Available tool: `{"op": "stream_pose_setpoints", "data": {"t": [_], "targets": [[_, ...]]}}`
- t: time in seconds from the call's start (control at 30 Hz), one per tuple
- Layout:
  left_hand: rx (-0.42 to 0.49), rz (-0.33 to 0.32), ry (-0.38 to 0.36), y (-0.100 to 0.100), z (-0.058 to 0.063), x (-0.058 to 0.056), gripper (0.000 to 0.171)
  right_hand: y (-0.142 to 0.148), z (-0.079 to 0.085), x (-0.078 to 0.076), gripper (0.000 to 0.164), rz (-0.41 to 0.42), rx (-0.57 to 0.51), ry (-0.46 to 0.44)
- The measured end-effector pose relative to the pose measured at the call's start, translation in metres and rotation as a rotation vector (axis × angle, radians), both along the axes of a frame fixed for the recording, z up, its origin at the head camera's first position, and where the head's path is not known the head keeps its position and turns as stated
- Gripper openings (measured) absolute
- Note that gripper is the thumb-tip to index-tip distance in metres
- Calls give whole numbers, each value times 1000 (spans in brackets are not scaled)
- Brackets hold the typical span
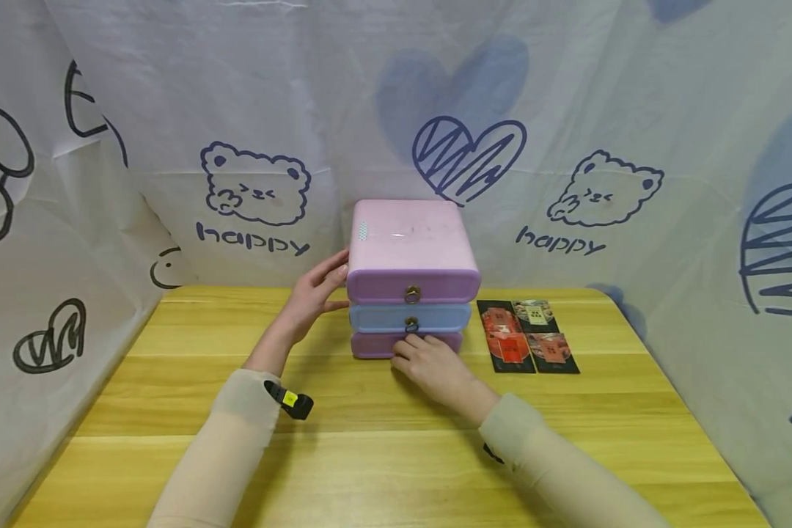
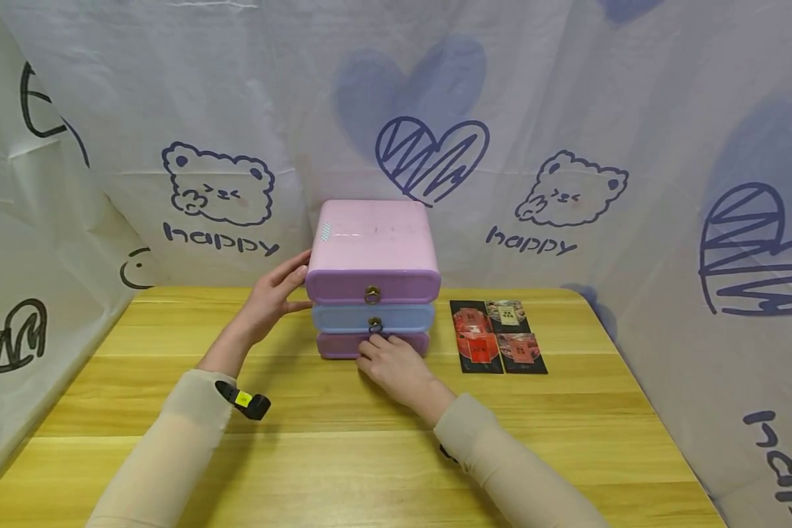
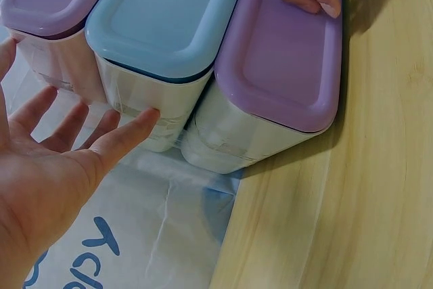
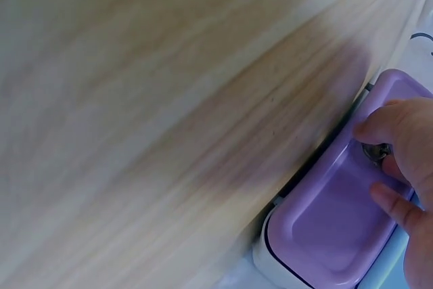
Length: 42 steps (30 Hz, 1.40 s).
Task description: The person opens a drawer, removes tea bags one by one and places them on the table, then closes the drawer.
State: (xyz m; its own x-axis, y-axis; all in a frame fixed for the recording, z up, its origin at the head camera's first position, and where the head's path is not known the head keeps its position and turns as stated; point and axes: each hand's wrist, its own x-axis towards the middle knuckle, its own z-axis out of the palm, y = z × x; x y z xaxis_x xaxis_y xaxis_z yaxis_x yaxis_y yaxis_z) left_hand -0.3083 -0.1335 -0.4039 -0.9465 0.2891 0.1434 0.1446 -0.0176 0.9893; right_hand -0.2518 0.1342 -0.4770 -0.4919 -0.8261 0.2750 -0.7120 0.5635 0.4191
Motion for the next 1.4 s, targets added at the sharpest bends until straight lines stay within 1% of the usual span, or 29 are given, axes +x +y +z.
{"op": "stream_pose_setpoints", "data": {"t": [0.3, 0.43, 0.63, 0.8, 0.97, 1.1, 1.27, 1.4], "targets": [[-6, 6, -7, -1, -1, -1, 59, -3, -1, 1, 25, -25, 4, 3], [-3, 4, -9, -1, -1, -1, 60, -5, -1, 2, 22, -36, -18, 6], [1, 0, -6, 0, -1, -1, 60, -6, -2, 2, 14, -26, -53, 31], [-1, 0, -7, 0, -2, 0, 60, -5, -3, 1, 14, -6, -75, 30], [-3, -1, -3, -1, -1, -1, 60, -4, -4, 1, 20, 7, -110, -2], [-3, -3, 1, -2, 0, -1, 59, -3, -5, 2, 24, 10, -163, -53], [1, -3, 2, -1, 0, 0, 59, -2, -5, 3, 23, 4, -228, -101], [3, -4, 0, -1, 0, 0, 59, -1, -5, 3, 22, 7, -258, -107]]}}
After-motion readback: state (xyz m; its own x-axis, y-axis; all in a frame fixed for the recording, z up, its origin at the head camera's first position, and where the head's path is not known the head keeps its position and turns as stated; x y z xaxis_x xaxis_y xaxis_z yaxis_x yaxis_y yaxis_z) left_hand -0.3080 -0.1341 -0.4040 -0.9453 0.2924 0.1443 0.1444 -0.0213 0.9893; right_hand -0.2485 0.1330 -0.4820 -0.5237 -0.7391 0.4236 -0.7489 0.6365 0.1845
